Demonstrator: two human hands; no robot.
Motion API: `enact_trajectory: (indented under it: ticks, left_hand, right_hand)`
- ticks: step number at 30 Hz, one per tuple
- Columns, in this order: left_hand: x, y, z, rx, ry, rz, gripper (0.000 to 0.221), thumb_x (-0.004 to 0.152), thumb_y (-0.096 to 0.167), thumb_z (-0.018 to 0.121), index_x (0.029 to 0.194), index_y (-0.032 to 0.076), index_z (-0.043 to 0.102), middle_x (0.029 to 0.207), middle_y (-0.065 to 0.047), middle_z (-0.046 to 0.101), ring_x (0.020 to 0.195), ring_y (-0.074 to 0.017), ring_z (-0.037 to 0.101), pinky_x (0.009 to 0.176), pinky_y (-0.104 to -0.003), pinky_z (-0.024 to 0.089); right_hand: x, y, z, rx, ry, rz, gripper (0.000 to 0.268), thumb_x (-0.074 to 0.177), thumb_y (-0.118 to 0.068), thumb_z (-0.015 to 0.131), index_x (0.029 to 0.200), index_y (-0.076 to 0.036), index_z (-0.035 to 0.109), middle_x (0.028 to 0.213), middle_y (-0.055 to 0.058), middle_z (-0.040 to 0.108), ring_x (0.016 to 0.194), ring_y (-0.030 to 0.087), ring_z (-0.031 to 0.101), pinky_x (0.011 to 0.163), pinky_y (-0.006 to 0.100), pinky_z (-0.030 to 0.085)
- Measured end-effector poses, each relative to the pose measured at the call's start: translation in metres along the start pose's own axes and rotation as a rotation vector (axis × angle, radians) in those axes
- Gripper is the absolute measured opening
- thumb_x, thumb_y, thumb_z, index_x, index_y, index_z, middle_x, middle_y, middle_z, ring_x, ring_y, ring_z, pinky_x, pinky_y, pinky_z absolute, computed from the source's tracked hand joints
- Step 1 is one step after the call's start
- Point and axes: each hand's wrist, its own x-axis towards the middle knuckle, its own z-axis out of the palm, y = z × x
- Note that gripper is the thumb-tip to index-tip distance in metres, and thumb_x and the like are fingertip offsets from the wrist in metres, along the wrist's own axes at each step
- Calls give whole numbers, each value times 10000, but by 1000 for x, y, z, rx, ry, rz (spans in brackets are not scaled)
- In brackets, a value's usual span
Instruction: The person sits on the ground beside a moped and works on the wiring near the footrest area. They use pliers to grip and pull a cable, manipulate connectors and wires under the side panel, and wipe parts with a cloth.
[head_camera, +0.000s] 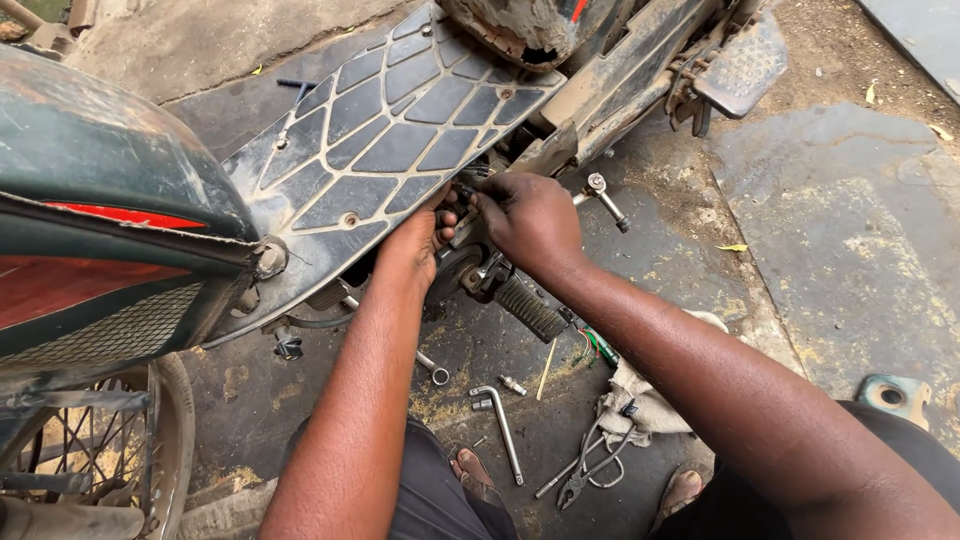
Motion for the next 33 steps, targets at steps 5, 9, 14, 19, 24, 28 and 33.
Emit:
enact_trajectory:
  ticks: [5, 9, 14, 19, 24, 28, 33]
  left_hand:
    - [-7, 4, 2, 21, 8, 9, 298, 859, 300, 816, 1080, 139, 697, 816, 19, 694, 633, -64, 612, 518, -195, 488]
    - [-7, 3, 3, 42, 3, 14, 309, 856, 311, 823, 1083, 139, 700, 822, 21, 692, 637, -57, 605, 529, -194, 481]
    - [-9, 4, 4, 29, -4, 15, 274, 881, 288, 801, 1078, 131, 692, 831, 19, 687, 637, -55, 597, 535, -192, 472]
    - [-12, 4, 2, 26, -30, 22, 229, 927, 268, 761, 1080, 115, 685, 840, 10, 670, 648, -50, 589, 547, -190, 465]
    - [-3, -1, -4, 16, -67, 12, 228, 946, 283, 709, 1098, 117, 671, 872, 0, 670, 652, -66, 598, 557, -204, 482]
    - [-7, 1, -3, 49, -73, 26, 236, 966, 297, 691, 1116, 118, 662, 885, -1, 668, 660, -66, 605, 568, -206, 494]
    - [-11, 3, 0, 100, -59, 58, 240, 972, 290, 678, 1132, 113, 658, 891, -2, 661, 660, -66, 602, 566, -210, 491]
  right_hand:
    - [4, -4, 1, 38, 14, 20, 182, 889, -222, 736, 986, -75, 785, 849, 171, 731, 793, 358, 719, 696, 458, 548]
    - [4, -1, 6, 28, 28, -18, 167, 889, -212, 738, 982, -81, 780, 854, 160, 731, 792, 351, 716, 692, 460, 546]
    - [4, -4, 9, -22, 63, -84, 148, 875, -181, 747, 962, -61, 755, 878, 151, 718, 813, 361, 705, 698, 467, 543]
    - [5, -2, 14, -50, 74, -170, 157, 879, -158, 741, 994, -52, 738, 910, 143, 711, 831, 365, 700, 706, 468, 548]
    - [14, 4, 15, 0, 57, -111, 155, 880, -169, 752, 985, -55, 754, 930, 138, 733, 874, 357, 708, 753, 464, 551]
    - [26, 19, 11, 76, -17, -123, 162, 879, -160, 750, 998, -51, 761, 940, 150, 740, 894, 351, 713, 770, 448, 553]
    - [33, 22, 7, 136, -229, -26, 171, 889, -163, 739, 998, -31, 736, 899, 147, 751, 830, 312, 744, 745, 413, 565]
